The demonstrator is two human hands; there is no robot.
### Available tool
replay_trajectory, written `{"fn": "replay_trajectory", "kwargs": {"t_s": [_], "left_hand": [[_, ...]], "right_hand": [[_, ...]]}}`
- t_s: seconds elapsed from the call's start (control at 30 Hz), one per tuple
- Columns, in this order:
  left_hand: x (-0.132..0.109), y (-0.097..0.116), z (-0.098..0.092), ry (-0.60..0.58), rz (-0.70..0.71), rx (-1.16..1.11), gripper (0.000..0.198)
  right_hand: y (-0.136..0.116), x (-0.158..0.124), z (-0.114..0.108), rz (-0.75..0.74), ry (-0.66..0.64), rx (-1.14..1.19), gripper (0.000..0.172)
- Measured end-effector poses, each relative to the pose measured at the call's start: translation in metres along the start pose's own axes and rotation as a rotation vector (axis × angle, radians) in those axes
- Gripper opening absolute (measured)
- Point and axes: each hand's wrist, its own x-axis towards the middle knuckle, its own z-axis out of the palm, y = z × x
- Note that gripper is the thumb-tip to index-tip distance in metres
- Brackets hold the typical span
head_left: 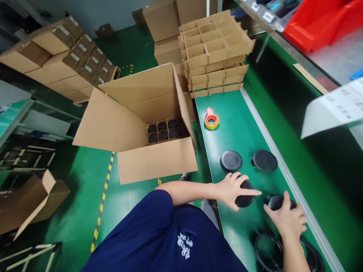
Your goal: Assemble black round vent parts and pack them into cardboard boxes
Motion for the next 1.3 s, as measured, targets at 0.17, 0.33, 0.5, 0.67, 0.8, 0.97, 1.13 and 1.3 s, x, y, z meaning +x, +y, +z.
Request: {"fn": "replay_trajectory", "kwargs": {"t_s": [0.17,0.33,0.5,0.67,0.8,0.97,1.13,1.3], "left_hand": [[-0.128,-0.068,-0.077,0.305,-0.243,-0.087,0.092],[-0.265,-0.226,-0.155,0.568,-0.729,-0.044,0.091],[-0.396,-0.402,-0.167,0.365,-1.250,0.031,0.100],[-0.483,-0.502,-0.094,-0.142,-1.301,-0.047,0.102],[-0.511,-0.528,-0.030,-0.204,-1.183,-0.120,0.102],[-0.525,-0.541,0.020,-0.072,-1.133,-0.175,0.099],[-0.539,-0.550,0.060,0.001,-1.119,-0.188,0.072],[-0.540,-0.557,0.091,0.026,-1.146,-0.235,0.070]], "right_hand": [[-0.105,-0.027,-0.023,-0.223,0.096,0.185,0.107],[-0.301,-0.074,-0.038,-0.800,-0.203,0.354,0.095],[-0.543,-0.080,0.015,-1.130,-0.331,0.266,0.106],[-0.718,-0.064,0.188,-1.336,-0.587,-0.245,0.119],[-0.755,-0.078,0.315,-1.530,-0.763,-0.567,0.124],[-0.744,-0.104,0.390,-1.601,-0.789,-0.543,0.123],[-0.725,-0.092,0.427,-1.576,-0.834,-0.410,0.102],[-0.705,-0.071,0.436,-1.575,-0.874,-0.304,0.077]]}}
